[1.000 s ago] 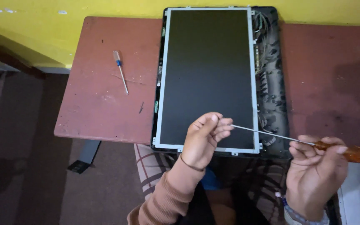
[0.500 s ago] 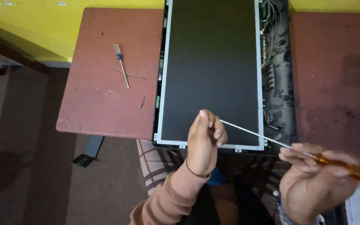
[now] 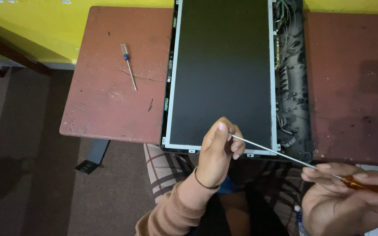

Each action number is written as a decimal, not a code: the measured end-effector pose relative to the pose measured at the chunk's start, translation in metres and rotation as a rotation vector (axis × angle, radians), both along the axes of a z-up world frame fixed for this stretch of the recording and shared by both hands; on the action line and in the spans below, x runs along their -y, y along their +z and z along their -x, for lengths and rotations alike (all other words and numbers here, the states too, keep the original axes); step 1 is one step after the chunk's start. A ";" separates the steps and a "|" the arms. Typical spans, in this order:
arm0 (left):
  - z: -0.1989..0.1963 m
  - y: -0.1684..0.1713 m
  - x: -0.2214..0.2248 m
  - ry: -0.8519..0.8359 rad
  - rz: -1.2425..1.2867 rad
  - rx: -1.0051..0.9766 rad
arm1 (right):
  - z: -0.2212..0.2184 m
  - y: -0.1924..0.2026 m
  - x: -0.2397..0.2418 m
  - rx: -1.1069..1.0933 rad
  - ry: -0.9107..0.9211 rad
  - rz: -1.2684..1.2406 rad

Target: Fastening screws to secure a metal frame onto an LCD display panel using a manual screwdriver.

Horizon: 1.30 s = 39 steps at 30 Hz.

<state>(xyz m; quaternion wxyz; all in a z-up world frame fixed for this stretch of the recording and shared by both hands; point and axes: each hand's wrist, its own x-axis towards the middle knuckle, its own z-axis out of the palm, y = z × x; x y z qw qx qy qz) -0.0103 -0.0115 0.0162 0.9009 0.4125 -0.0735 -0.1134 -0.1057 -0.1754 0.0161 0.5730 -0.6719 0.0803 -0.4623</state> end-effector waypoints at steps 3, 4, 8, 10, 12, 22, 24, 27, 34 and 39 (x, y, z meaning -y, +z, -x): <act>0.001 0.001 -0.002 -0.026 0.025 0.045 | 0.004 -0.003 0.006 0.006 0.000 0.042; 0.001 0.002 -0.003 -0.049 0.037 0.043 | 0.007 -0.006 0.011 -0.010 0.013 0.053; 0.001 0.001 -0.007 -0.124 0.036 0.077 | 0.023 -0.026 0.034 0.037 0.163 0.028; 0.002 0.002 -0.008 -0.103 0.010 0.123 | 0.024 -0.028 0.041 0.035 0.182 0.066; 0.002 0.002 -0.010 -0.082 -0.013 0.172 | 0.030 -0.031 0.051 0.035 0.201 0.106; -0.001 -0.001 -0.040 0.295 -0.645 0.563 | 0.001 -0.012 0.101 0.080 1.060 -0.730; -0.001 0.003 -0.052 0.351 -0.741 0.676 | -0.025 0.026 0.080 0.002 1.140 -0.522; 0.002 0.014 -0.072 0.324 -0.803 0.828 | -0.045 0.068 0.044 -0.147 0.691 -0.012; 0.012 -0.004 -0.098 0.534 -1.083 1.045 | -0.106 0.056 0.055 -0.229 1.194 0.184; 0.021 -0.046 -0.099 0.870 -1.250 0.928 | -0.072 0.107 -0.063 -0.185 0.780 0.626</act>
